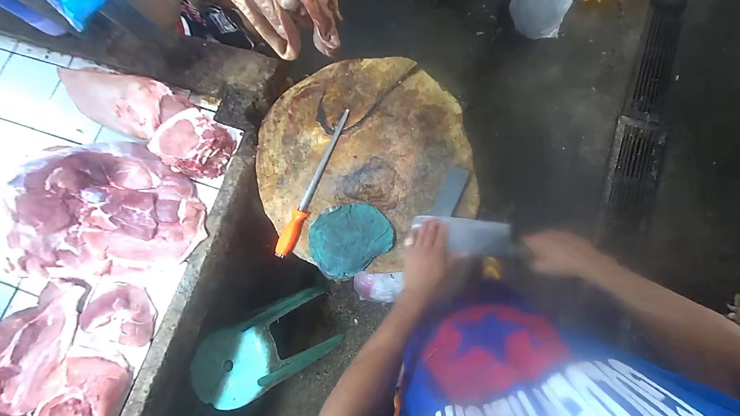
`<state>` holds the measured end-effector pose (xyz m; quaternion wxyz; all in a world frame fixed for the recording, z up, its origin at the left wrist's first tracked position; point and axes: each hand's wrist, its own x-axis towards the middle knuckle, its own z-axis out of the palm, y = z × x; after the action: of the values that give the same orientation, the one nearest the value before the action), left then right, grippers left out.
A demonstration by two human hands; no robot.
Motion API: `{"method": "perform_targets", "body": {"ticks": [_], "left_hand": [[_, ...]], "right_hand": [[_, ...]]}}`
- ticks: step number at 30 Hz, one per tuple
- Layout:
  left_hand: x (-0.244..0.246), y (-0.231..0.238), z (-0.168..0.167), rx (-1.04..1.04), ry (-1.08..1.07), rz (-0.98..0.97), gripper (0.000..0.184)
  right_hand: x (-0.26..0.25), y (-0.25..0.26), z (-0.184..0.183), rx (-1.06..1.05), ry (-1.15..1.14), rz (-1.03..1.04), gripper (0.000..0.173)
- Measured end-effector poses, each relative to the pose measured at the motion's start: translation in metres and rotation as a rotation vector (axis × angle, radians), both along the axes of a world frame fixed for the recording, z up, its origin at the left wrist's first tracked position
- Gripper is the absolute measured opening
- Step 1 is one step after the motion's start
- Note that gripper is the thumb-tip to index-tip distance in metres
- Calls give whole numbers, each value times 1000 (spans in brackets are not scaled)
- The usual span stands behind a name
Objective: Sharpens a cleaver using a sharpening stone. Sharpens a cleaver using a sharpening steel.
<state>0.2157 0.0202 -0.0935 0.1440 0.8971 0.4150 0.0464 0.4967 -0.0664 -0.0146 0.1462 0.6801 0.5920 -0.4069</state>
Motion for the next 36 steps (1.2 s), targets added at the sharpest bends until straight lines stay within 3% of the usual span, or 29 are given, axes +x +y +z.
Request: {"method": "perform_targets", "body": {"ticks": [3, 5, 7, 12, 14, 17, 21, 23, 26, 29, 36], "left_hand": [[-94, 13, 6, 12, 87, 94, 75], [-127, 14, 9, 12, 113, 136, 78], [-112, 11, 14, 5, 123, 142, 84], [41, -8, 8, -64, -3, 8, 83], [64, -7, -2, -23, -69, -56, 80], [18, -5, -2, -1, -49, -23, 75], [-60, -16, 1, 82, 27, 80, 82], [-43, -15, 4, 71, 35, 81, 82], [34, -12, 9, -41, 18, 22, 82], [77, -5, -7, 16, -78, -46, 80], [-23, -38, -2, 68, 11, 121, 84]], "right_hand": [[-73, 42, -18, 15, 139, 69, 32], [-98, 53, -20, 43, 171, 122, 30], [-84, 47, -18, 47, 174, 123, 31], [41, -29, -22, 70, -44, -79, 39], [56, -37, -11, 58, -113, -89, 35], [20, -13, -3, 30, -18, -18, 31], [-35, 8, -24, 24, 102, 71, 33], [-19, 3, -26, 57, 78, 42, 34], [36, -25, -21, 105, -32, -76, 33], [64, -33, -8, 81, -144, -113, 30], [-2, -4, -20, 76, 35, 92, 32]]}}
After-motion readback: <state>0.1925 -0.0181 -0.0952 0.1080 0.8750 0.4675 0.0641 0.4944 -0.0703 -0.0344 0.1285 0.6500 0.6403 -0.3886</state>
